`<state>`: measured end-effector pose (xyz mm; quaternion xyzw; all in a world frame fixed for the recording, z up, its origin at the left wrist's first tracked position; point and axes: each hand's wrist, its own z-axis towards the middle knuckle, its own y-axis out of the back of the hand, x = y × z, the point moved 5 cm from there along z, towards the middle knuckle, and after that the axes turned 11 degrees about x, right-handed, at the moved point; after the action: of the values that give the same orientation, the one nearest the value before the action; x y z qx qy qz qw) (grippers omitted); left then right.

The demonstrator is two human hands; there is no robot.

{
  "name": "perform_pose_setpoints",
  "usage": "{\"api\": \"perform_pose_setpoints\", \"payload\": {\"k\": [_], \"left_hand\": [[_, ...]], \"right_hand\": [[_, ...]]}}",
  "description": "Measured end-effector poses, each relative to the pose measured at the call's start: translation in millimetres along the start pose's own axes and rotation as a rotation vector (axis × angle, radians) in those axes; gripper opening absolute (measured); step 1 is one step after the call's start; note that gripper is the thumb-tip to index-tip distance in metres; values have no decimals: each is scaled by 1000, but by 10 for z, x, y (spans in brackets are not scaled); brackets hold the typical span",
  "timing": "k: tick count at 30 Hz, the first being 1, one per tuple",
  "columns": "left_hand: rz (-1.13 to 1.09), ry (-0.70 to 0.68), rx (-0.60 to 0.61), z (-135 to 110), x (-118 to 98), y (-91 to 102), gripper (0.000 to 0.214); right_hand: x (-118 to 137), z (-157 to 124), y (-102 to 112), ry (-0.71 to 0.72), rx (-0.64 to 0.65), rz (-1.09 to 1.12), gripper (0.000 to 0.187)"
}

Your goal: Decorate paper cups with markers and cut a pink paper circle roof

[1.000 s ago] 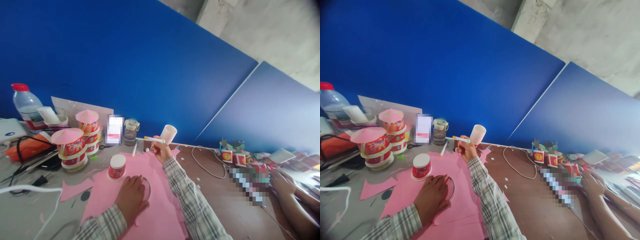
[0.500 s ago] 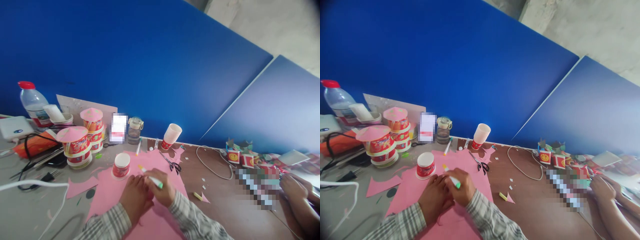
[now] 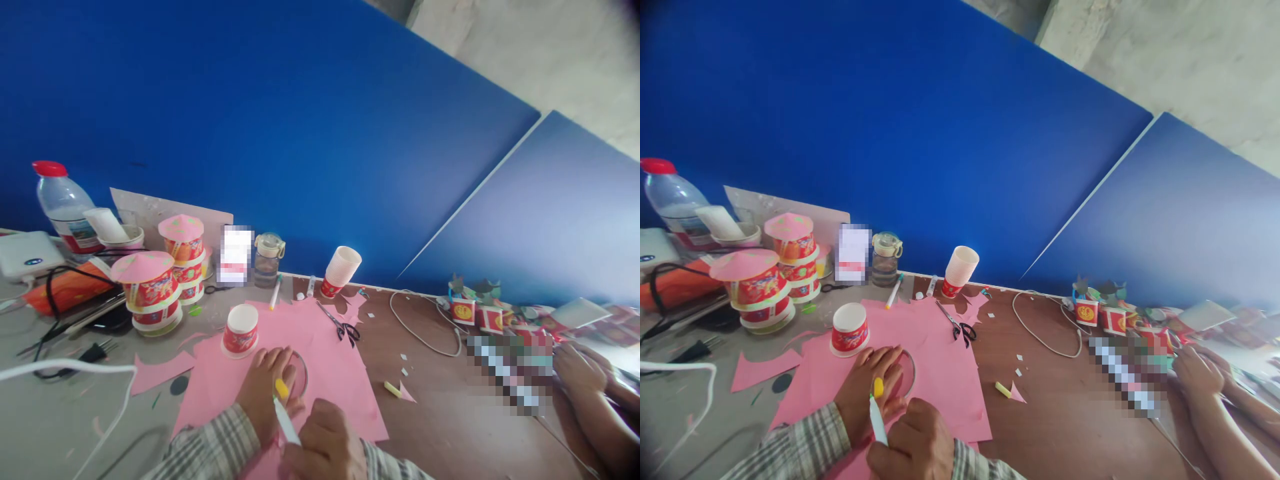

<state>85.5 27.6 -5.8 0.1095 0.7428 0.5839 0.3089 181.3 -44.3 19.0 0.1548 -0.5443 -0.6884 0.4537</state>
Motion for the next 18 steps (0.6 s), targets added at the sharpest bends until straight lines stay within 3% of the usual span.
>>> {"api": "perform_pose_setpoints", "payload": {"k": [3,6,9,13,18], "left_hand": [[-13,-5,4,-3,-16,22,45],[-2,-10,-20,-3,-29,18,51],[7,-9,-44,4,-16,-16,58],[-5,-26,-90,10,10,-43,54],[2,-21,-72,8,2,-7,50]], "right_hand": [[-15,-15,188,23,-1,96,56],[-137,33,518,-142,-226,126,60],[-308,71,736,-363,-476,212,43],[-548,123,690,-504,-606,550,29],[-938,206,390,-617,-604,1102,36]]}}
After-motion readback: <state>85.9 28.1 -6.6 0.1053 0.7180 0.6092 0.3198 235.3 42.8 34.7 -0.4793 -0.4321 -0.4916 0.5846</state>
